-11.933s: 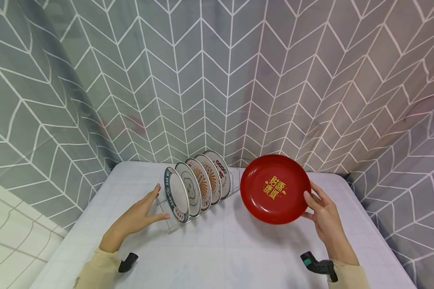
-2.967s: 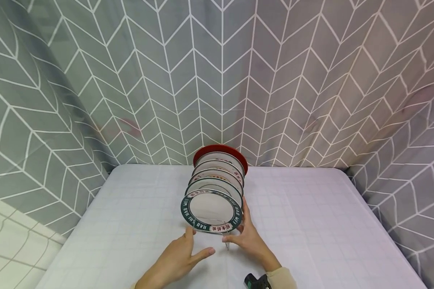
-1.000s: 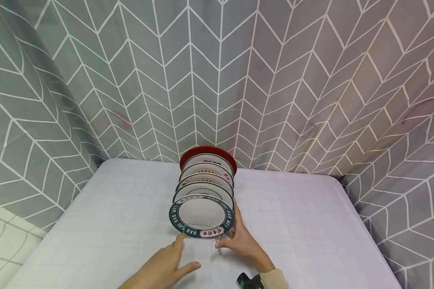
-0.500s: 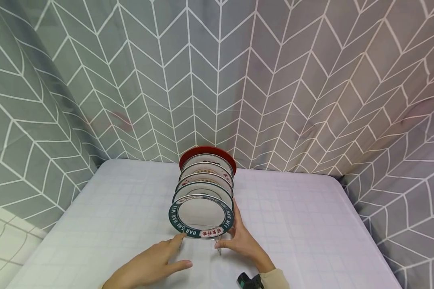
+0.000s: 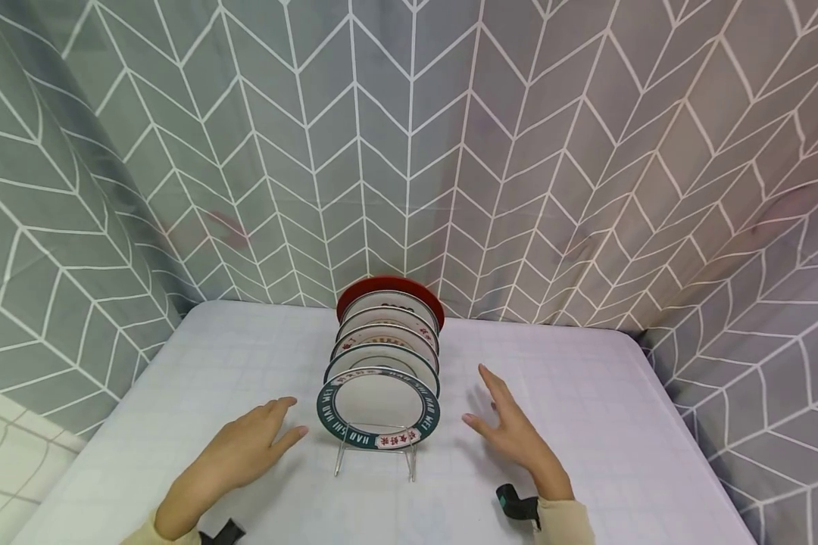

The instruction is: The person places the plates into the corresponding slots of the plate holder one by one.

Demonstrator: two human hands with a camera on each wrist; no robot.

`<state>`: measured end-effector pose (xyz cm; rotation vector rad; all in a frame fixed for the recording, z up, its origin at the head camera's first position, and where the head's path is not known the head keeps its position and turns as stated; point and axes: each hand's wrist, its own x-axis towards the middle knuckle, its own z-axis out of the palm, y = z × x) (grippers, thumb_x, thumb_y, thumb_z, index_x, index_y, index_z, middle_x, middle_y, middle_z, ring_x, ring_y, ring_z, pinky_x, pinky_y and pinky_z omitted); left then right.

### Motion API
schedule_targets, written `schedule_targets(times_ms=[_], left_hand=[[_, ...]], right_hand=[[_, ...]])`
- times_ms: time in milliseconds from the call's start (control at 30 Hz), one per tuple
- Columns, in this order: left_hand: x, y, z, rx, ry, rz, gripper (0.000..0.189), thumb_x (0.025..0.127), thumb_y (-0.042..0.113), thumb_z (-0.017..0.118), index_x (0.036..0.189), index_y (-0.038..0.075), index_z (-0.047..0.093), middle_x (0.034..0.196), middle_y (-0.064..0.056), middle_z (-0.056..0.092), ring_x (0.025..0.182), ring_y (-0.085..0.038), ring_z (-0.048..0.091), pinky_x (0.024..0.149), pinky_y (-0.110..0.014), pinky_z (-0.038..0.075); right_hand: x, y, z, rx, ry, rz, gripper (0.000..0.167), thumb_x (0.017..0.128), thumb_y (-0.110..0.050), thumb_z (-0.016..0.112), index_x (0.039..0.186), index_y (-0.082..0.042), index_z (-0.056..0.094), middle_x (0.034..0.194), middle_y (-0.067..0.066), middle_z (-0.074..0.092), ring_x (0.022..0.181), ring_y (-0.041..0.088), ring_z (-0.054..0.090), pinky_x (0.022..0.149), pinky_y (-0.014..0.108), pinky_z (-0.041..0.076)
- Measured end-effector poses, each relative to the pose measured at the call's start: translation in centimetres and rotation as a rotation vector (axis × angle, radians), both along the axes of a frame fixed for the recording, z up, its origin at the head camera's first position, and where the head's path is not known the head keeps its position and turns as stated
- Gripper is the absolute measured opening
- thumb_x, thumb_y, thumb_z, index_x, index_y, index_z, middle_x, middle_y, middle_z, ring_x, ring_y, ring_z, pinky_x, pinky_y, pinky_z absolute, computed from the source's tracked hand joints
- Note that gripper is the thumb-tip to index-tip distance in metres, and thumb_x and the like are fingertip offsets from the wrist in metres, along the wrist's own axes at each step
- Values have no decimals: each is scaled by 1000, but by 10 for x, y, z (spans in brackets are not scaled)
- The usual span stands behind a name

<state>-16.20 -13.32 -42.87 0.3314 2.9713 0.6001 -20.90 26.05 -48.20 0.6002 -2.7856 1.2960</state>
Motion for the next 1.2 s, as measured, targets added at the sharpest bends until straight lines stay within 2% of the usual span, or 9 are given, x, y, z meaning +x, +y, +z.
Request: schedule_targets(times_ms=[100,233,333,467,733,867,1000,1100,1200], left_hand=[[-7,-5,-7,-1,35,4,55,97,30,60,133,-9,50,128,-33,58,117,-46,58,93,-59,51],[-17,-9,-19,15,56,18,57,98,29,59,137,-11,46,134,-34,53,124,-47,53,99,-59,47],[-24,-13,-28,32,33,29,63,99,29,57,142,-13,39,143,-35,44,132,-48,45,107,-59,40],[-31,-17,-36,73,-15,36,71,99,30,56,147,-15,28,151,-36,29,140,-51,31,114,-61,31],[-36,-20,-45,102,50,22,73,100,31,56,149,-13,25,153,-34,28,142,-48,30,115,-59,30],[-38,-21,-46,95,55,30,74,100,33,55,149,-12,24,154,-33,27,142,-48,29,115,-59,30],[-41,-21,-53,88,57,39,75,101,36,53,149,-12,23,155,-32,27,143,-47,29,116,-59,29],[-45,-19,-60,68,108,43,75,99,35,56,148,-13,26,153,-33,31,141,-47,32,114,-58,32],[-49,-16,-66,39,188,36,73,98,34,59,145,-14,31,149,-33,36,139,-48,37,112,-58,36]], right_hand=[[-2,7,-2,79,74,-62,77,93,-19,67,154,-1,23,154,27,29,140,47,29,105,65,38],[-4,12,-6,189,135,-107,73,94,-21,67,152,2,28,154,28,30,141,49,29,108,68,30],[-4,12,-9,266,131,-122,72,95,-26,65,152,0,30,155,26,29,141,49,28,109,68,29],[-4,12,-10,312,121,-136,71,96,-28,63,153,-1,29,157,25,28,142,49,26,111,67,29],[-4,13,-13,336,132,-147,69,96,-26,63,152,0,31,156,26,29,141,50,28,110,66,29],[-5,13,-15,338,137,-144,68,97,-27,61,152,0,31,156,26,28,141,50,28,110,67,29],[-7,15,-14,338,150,-138,67,98,-27,61,151,0,32,156,27,28,140,50,29,110,66,30],[-7,20,-13,334,168,-139,66,97,-24,62,150,1,33,154,29,30,139,51,30,108,66,31],[-7,27,-13,320,187,-154,65,97,-21,62,150,2,33,153,31,30,138,51,30,106,67,32]])
